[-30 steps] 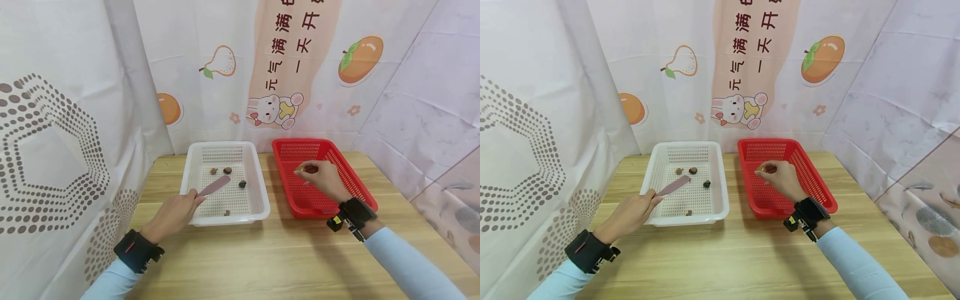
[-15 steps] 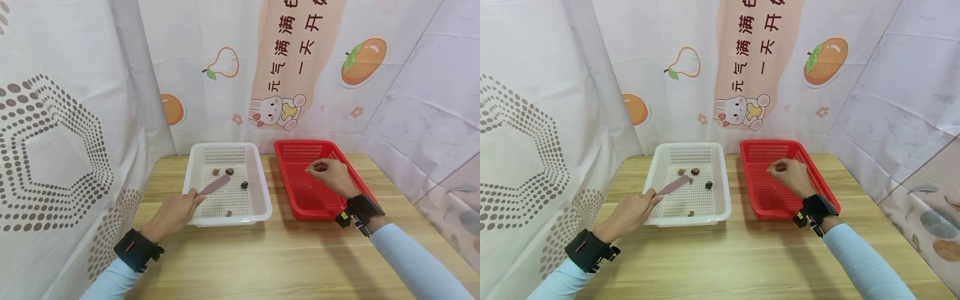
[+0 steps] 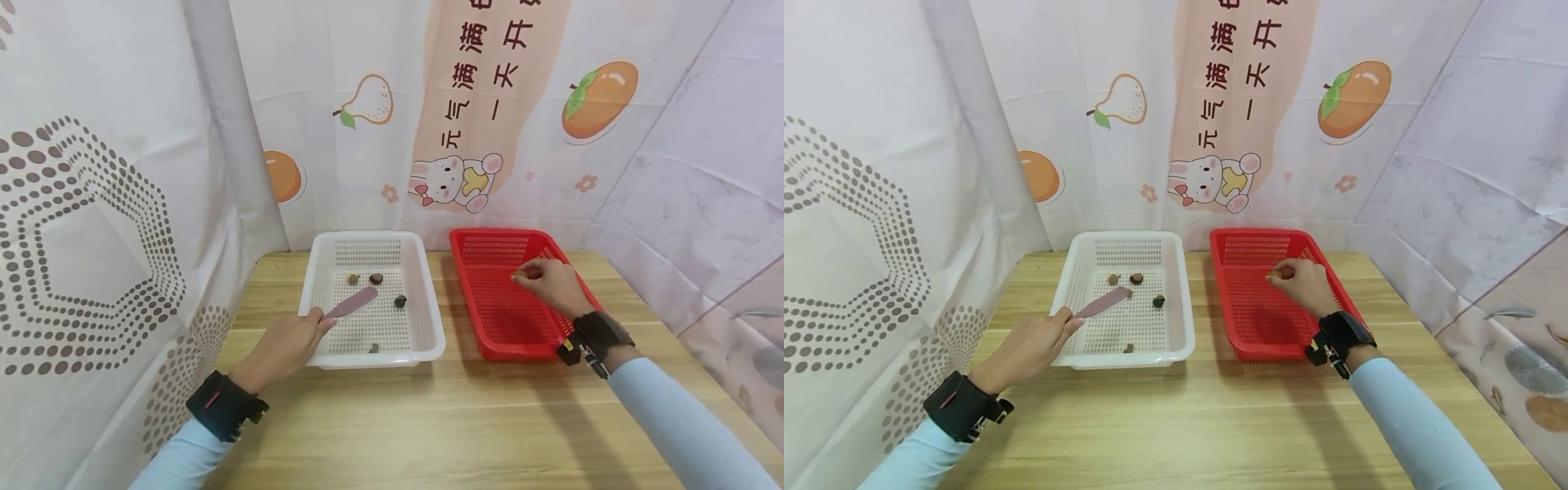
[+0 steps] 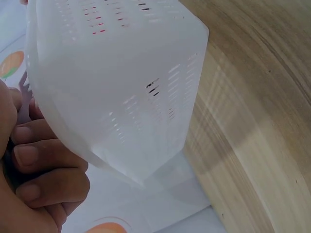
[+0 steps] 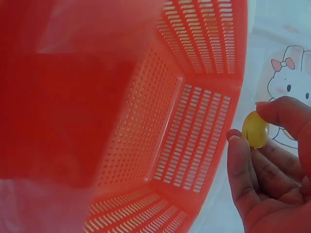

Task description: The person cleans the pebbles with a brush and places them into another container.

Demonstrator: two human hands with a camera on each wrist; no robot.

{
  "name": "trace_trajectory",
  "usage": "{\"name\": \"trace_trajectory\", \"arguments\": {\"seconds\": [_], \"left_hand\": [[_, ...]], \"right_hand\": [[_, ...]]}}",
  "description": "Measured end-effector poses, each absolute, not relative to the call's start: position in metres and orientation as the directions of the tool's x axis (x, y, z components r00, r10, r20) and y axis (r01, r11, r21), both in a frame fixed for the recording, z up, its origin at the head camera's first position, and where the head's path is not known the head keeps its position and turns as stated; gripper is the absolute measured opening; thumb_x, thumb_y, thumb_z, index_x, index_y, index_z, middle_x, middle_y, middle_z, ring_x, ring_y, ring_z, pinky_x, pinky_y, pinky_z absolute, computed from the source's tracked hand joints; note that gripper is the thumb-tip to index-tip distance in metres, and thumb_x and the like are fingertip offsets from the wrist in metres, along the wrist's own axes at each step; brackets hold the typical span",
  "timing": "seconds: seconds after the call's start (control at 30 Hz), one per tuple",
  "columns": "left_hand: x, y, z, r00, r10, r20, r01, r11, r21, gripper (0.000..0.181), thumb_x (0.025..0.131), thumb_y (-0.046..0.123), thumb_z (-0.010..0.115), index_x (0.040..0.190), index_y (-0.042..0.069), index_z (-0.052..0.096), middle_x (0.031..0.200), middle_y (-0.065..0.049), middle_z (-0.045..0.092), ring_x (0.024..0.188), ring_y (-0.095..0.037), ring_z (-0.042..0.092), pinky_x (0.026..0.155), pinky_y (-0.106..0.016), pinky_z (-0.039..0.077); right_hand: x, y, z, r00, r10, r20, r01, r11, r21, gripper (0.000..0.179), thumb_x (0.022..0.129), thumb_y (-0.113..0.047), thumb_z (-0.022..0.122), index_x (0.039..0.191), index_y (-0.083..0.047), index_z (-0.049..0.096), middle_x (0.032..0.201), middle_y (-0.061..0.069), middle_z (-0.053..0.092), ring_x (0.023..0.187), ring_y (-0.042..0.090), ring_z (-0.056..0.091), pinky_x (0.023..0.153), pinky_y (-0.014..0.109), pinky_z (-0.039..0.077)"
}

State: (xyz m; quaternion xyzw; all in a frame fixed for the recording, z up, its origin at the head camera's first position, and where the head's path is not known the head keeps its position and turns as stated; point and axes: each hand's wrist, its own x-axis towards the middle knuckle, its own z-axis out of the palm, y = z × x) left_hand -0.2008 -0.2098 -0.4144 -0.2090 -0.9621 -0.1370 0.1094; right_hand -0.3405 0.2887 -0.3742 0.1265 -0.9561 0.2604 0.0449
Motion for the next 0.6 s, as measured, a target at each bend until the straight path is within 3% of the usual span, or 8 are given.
{"name": "trace_trajectory", "arguments": {"seconds": [0.27, 0.6], "left_hand": [[-0.2007, -0.2102, -0.4138, -0.892, 0.37, 0.259, 0.429, 0.873, 0.232, 0.033, 0.112, 0.034, 0.045, 0.094, 0.008, 0.053, 0.059, 0.008, 0.03, 0.047, -0.007, 0.032, 0.045, -0.025, 0.023], [-0.2008, -0.2086, -0.4149, -0.899, 0.363, 0.246, 0.419, 0.878, 0.233, 0.033, 0.111, 0.034, 0.047, 0.095, 0.007, 0.054, 0.059, 0.007, 0.03, 0.047, -0.007, 0.032, 0.045, -0.025, 0.024]], "right_hand": [[-0.3455, 0.2936, -0.3727, -0.969, -0.197, 0.148, -0.244, 0.847, -0.473, 0.031, 0.092, -0.027, 0.081, 0.106, -0.001, 0.07, 0.093, 0.012, 0.074, 0.085, 0.028, 0.068, 0.068, 0.034, 0.052], [-0.3465, 0.294, -0.37, -0.967, -0.214, 0.137, -0.253, 0.839, -0.482, 0.036, 0.091, -0.027, 0.081, 0.107, 0.0, 0.065, 0.099, 0.019, 0.074, 0.09, 0.034, 0.071, 0.069, 0.036, 0.055]]}}
